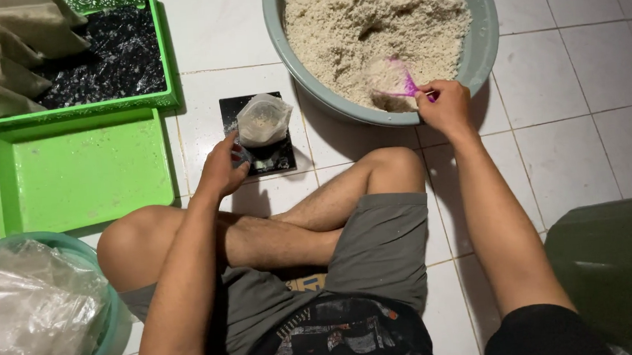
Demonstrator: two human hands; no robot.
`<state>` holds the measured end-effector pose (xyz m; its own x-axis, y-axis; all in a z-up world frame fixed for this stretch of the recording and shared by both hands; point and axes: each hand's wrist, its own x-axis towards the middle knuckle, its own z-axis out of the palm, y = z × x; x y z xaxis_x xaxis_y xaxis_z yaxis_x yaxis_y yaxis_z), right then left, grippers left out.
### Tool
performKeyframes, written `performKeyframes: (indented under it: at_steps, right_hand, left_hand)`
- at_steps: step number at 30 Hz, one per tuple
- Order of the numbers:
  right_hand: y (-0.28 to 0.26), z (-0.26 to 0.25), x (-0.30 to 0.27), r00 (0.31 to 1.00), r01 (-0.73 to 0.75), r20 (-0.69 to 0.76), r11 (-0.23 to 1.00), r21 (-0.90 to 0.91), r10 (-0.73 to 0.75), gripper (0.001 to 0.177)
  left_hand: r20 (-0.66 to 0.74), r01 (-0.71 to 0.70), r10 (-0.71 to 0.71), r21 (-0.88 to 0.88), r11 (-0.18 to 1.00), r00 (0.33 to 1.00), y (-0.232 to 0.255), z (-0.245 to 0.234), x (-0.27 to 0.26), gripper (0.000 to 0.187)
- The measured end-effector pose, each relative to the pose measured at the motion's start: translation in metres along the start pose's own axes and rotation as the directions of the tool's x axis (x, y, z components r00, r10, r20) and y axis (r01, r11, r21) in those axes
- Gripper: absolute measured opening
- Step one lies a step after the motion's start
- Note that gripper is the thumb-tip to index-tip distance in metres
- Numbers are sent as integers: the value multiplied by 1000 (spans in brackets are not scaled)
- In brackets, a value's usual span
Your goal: Scooping white granular material into small plastic bags and weighing them on a digital scale for portioning.
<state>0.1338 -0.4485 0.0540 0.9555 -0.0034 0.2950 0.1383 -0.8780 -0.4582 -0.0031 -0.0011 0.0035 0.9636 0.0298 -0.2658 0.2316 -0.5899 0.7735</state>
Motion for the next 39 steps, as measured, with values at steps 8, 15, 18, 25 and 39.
performKeyframes:
  at_steps: [8,15,18,25,39]
  right_hand:
    - [11,5,3,999,-37,-21,999,24,37,14]
    - [8,-6,-2,999,-40,-16,990,136,42,15]
    - [-21,-16,-9,1000,18,-10,976,216,-16,16]
    - [-97,-35,-23,980,149,86,951,272,-178,14]
    - [-187,23,-22,758,643,34,755,130,-651,14]
  left_hand:
    - [8,-4,3,29,1000,1000,0,2,3,72]
    - [23,-5,4,20,1000,1000,-3,2,3,74]
    - [16,-18,18,9,1000,1000,-10,6,7,74]
    - [27,-57,58,-33,998,998,-16,9,10,78]
    - [-23,-72,70,-85,994,997,-17,14,17,79]
